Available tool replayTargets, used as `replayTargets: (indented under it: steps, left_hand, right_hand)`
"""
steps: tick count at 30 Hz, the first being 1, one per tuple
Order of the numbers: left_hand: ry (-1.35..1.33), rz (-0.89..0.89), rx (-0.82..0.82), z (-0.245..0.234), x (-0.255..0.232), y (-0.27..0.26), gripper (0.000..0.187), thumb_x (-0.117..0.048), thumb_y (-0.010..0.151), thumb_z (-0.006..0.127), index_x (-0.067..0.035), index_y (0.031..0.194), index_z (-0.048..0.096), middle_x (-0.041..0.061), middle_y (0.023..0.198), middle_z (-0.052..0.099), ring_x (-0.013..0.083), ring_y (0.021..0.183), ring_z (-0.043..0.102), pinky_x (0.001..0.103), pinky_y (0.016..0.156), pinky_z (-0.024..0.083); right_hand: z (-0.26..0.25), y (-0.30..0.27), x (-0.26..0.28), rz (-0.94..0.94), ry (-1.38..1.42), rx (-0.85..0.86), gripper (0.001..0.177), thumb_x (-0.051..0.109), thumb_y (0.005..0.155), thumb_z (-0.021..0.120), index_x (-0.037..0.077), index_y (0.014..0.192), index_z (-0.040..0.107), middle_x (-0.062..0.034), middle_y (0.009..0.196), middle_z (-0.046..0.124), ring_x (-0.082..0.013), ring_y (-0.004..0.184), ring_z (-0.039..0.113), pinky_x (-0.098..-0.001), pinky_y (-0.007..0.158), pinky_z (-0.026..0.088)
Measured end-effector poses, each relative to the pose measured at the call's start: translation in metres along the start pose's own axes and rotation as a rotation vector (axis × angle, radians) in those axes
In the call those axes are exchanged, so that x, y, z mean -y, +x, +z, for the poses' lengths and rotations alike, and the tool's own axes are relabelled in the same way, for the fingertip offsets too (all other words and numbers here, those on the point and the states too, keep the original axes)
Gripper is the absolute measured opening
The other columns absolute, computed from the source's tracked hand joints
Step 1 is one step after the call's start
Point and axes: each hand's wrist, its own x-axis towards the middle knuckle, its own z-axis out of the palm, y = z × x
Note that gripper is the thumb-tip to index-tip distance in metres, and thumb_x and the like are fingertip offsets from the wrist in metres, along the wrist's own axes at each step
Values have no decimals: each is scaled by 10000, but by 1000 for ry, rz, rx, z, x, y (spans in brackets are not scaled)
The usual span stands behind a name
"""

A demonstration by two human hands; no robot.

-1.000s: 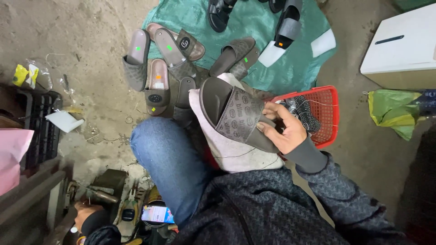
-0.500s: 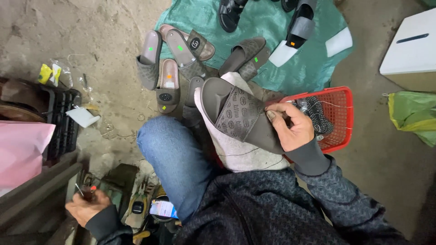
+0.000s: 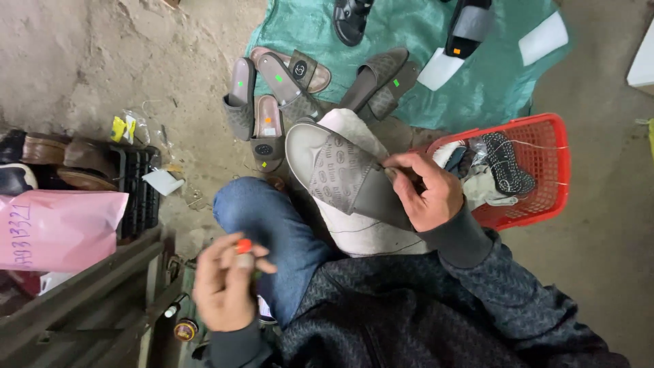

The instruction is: Hand-sewing the sole of a sandal using a needle and thread to repair it.

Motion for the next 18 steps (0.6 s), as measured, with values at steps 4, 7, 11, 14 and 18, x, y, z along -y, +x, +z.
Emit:
replayTargets:
  steps: [4,7,11,14,18]
  left_hand:
    - [134,14,253,41,7,-7,296,-115,1023,524,-15,1292,594,157,907,742,174,657,697,280,664,600]
    - [147,2,335,55,20,-13,370,-180,1047,529,14,1359,577,139,954,717,152,713,701,281,739,591]
    - [140,63,435,59,27,-15,379,-196,1074,490,15,1386,536,157,981,696,163,746,706,303,774,596]
    - [178,89,424,60,23,-19,358,-225,1078,482,-5,1355,539,132,935,700,158,696,677,295,707,581]
    - [239,13,375,65,14,-23,382,-291,1061,497,-41,1339,576,99,912,679,154,703,656,304,700,571]
  right_hand:
    - [-13,4,30,134,138,27,231,131,992,642,96,1219,664,-89,1152,759,-218,1109,749,-331,944,619]
    - [-19,-4,15,177,147,116,485,171,968,678,148,1424,517,-68,1351,650,-271,1228,670,-408,1024,638]
    - [-10,-5,-9,271,47,185,558,262,845,795,153,1358,607,-70,1124,782,-189,987,761,-317,828,620]
    - [-9,-6,-4,278,167,210,477,244,875,765,177,1331,642,-95,1112,776,-165,957,754,-304,783,618]
    - [-13,-7,7,261,212,193,463,251,883,752,147,1323,654,-63,1094,757,-142,932,722,-290,746,594]
